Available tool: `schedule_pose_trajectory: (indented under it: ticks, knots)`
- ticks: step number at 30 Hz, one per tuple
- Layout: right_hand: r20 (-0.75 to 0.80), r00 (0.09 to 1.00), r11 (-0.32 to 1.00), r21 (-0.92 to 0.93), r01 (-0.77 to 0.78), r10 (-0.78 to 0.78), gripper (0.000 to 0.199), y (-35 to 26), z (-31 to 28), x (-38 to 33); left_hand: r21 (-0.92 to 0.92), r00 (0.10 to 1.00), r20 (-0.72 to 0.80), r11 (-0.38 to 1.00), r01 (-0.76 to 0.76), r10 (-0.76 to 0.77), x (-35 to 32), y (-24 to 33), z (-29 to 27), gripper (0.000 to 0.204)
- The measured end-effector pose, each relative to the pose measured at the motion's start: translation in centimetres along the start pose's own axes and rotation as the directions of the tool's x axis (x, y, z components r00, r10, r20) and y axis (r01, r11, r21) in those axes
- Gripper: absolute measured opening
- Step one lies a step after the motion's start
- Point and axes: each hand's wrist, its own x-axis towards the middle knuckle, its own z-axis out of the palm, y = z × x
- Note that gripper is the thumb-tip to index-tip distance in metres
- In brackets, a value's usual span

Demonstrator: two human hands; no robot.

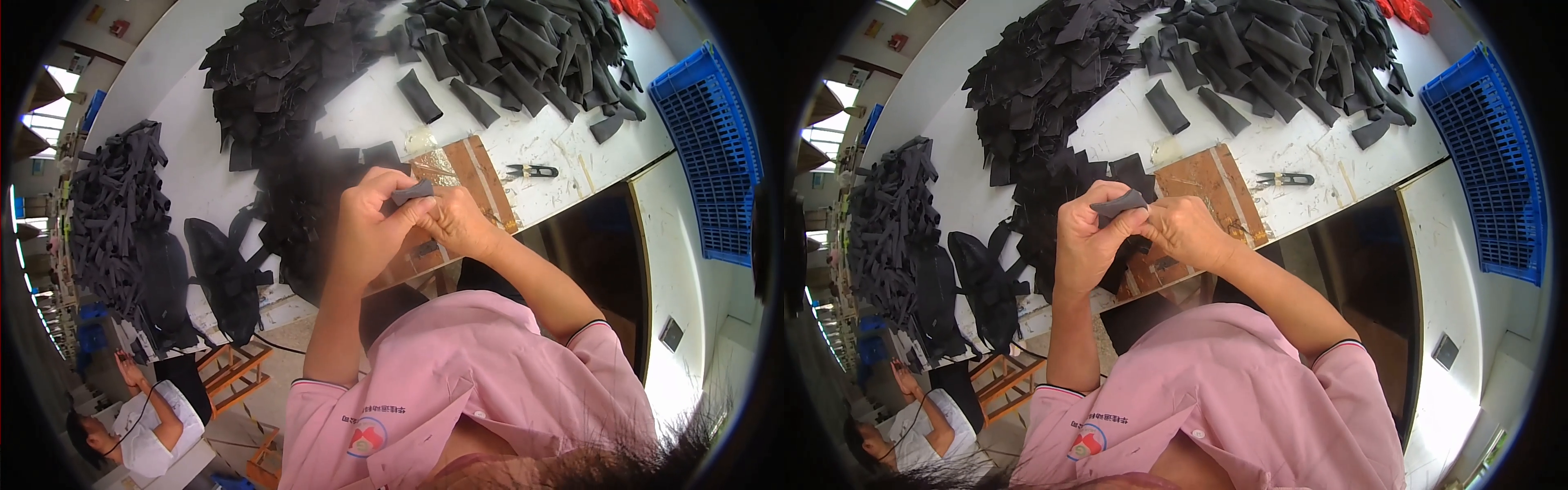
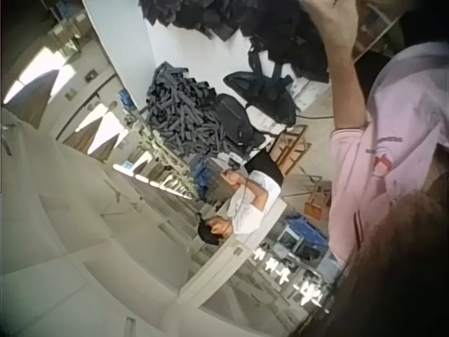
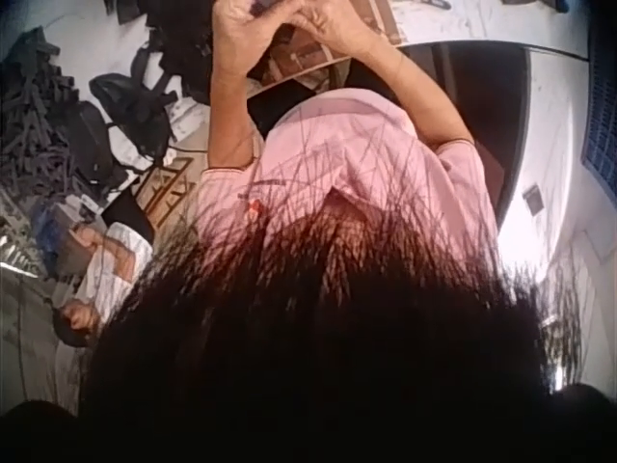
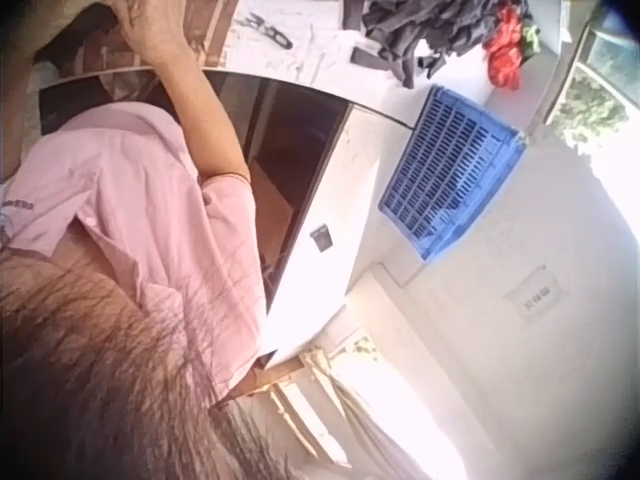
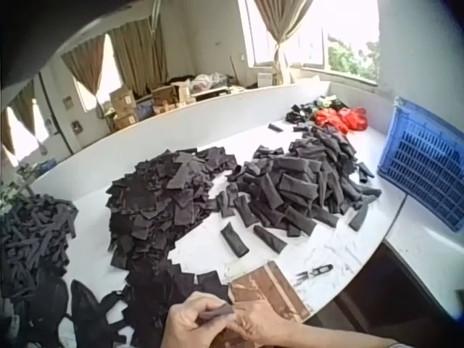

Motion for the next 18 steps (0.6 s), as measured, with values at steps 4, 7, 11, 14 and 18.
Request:
schedule_pose_trajectory:
  ticks: [4, 7, 11, 14, 18]
  knots:
    - [0.064, 0.998, 0.999, -0.032, 0.011, -0.009, 0.034, -1.5, -1.3, 0.8, -0.172, 0.928, -0.265, 0.934, -0.312, 0.261, -1.6, 0.4, 1.2, 0.018]
    - [0.124, 0.992, 0.991, -0.132, 0.033, -0.017, 0.034, -2.8, -2.7, 1.7, -0.33, 0.892, -0.346, 0.852, -0.407, 0.292, -1.7, 0.2, 1.1, 0.015]
    - [0.139, 0.988, 0.946, -0.305, 0.108, -0.068, 0.035, -3.6, -2.9, 2.3, -0.752, 0.93, -0.354, 0.56, -0.347, 0.101, -2.5, -1.1, -0.3, 0.016]
    - [0.101, 0.992, 0.949, -0.297, 0.103, -0.076, 0.035, -2.1, -1.2, 1.6, -0.708, 0.942, -0.329, 0.643, -0.291, 0.065, -2.7, -2.0, 0.3, 0.016]
    - [0.082, 0.996, 0.956, -0.287, 0.066, -0.044, 0.036, -2.4, -1.7, 1.6, -0.504, 0.904, -0.396, 0.783, -0.363, 0.164, -2.1, -1.6, 0.1, 0.012]
